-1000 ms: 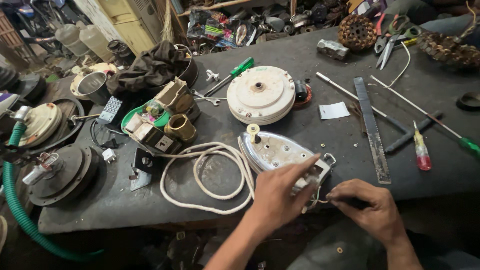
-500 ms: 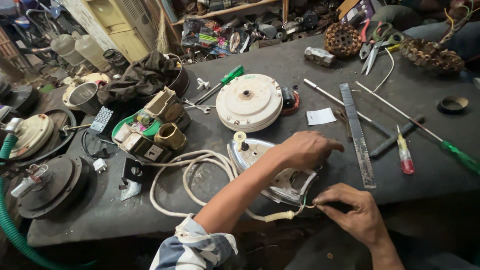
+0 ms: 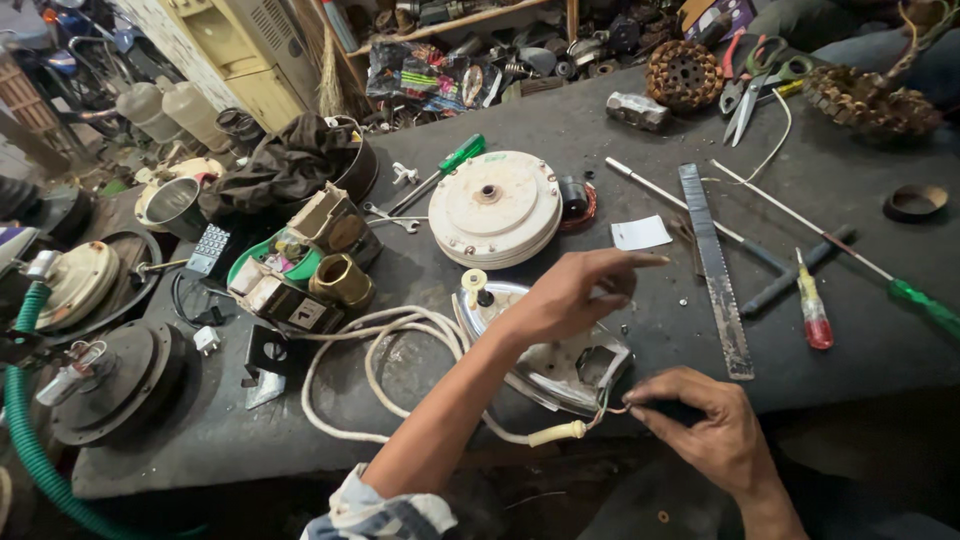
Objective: The person disassembles an electric iron on a cluttered workbench, removes screws from the base, and manipulates internal components and wiring. The person uses a screwdriver to loosen fasteners and handles small parts with both hands.
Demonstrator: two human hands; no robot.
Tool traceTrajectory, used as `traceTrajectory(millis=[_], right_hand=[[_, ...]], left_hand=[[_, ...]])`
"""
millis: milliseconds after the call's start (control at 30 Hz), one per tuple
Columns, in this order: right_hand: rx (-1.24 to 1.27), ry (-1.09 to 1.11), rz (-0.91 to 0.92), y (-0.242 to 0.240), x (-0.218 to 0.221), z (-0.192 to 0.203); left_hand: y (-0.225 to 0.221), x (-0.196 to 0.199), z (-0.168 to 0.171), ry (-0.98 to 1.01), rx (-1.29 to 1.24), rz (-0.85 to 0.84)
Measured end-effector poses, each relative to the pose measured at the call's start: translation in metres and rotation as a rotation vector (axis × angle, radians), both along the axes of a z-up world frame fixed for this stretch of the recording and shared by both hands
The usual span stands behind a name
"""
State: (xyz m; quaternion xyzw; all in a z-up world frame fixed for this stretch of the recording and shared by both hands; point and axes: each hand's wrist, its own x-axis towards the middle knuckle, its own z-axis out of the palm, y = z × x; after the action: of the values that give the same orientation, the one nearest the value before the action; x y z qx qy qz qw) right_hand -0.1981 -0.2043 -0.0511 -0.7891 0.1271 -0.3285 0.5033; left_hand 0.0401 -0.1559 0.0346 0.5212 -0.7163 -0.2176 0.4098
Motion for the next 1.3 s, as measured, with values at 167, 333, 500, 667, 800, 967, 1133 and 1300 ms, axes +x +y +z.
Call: traceTrajectory(millis=[167, 333, 500, 667, 800, 967, 1133, 1300], right_hand=[[0.064, 0.017, -0.095, 0.011, 0.004, 0.007], [0.094, 0.055, -0.24, 0.024, 0.012, 0.017], [0.039, -0.005, -0.267, 0.03, 0.021, 0.022], [0.005, -0.015, -0.216, 0.033, 0.025, 0.023], [0.033, 0.022, -0.277, 0.036, 0.024, 0.026], [-0.056, -0.019, -0.377, 0.038, 0.029, 0.023], [-0.022, -0.006, -0.4, 0.036, 0.038, 0.015], [-0.037, -0.005, -0.393, 0.038, 0.042, 0.013]], left_hand=[[0.044, 0.0, 0.013, 0.127, -0.017, 0.039], [0.071, -0.003, 0.013, 0.06, -0.052, 0.079], [0.074, -0.004, 0.008, 0.05, -0.081, 0.053], [0.071, -0.002, 0.003, 0.094, -0.077, 0.013], [0.069, 0.001, 0.0, 0.097, -0.065, -0.002], [0.066, 0.005, -0.005, 0.105, -0.085, -0.011], [0.064, 0.005, -0.011, 0.152, -0.075, -0.016], [0.065, 0.006, -0.014, 0.169, -0.062, -0.013]])
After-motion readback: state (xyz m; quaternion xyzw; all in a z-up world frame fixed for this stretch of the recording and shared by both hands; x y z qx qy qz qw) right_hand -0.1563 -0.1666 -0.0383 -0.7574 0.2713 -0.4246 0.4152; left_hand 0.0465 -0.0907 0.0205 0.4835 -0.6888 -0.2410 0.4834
